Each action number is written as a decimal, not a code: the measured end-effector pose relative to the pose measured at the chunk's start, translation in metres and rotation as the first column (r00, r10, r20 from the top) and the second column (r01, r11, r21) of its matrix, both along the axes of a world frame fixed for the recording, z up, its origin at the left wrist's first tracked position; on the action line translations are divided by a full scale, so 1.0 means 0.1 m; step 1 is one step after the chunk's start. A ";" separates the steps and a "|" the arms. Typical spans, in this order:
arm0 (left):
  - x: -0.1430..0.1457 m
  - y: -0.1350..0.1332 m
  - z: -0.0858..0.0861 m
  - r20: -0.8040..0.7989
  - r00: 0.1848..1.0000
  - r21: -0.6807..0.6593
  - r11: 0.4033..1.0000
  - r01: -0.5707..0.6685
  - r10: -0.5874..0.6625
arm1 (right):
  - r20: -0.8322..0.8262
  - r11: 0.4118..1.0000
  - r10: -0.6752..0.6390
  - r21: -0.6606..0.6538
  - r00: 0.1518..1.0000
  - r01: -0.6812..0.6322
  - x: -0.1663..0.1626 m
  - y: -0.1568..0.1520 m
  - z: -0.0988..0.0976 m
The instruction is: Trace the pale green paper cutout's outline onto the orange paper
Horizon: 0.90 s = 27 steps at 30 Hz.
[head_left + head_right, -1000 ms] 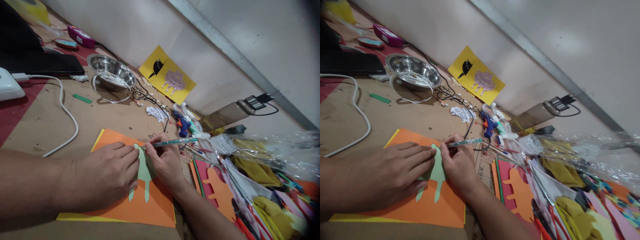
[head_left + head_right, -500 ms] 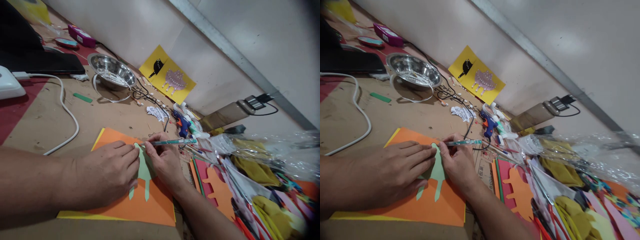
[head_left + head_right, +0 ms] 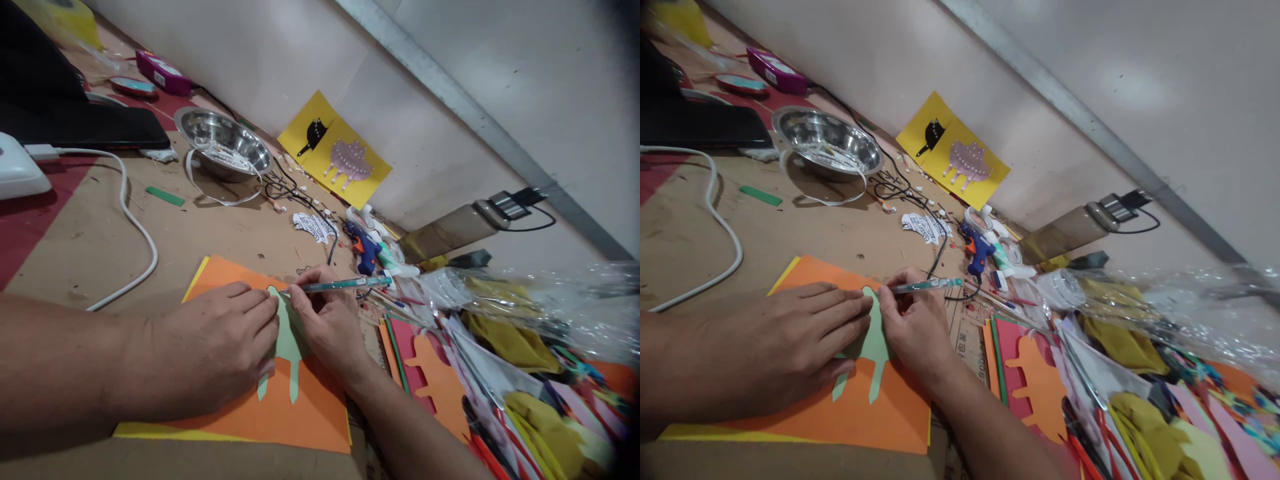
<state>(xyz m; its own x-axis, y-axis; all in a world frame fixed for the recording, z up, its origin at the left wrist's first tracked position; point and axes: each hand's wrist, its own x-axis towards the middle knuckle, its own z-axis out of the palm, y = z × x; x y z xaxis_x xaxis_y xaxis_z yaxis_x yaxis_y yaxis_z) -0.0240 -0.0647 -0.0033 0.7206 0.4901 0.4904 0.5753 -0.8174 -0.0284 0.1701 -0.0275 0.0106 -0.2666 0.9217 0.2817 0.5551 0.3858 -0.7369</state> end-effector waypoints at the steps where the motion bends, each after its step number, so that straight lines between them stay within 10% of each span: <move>1: 0.00 0.00 0.00 -0.001 1.000 0.000 1.000 0.002 -0.002 | 0.001 1.000 -0.002 0.007 1.000 0.002 0.00 0.00 0.00; 27: 0.02 0.01 -0.01 0.010 1.000 0.010 1.000 -0.003 0.003 | -0.015 1.000 -0.015 0.000 1.000 0.015 0.01 0.00 -0.01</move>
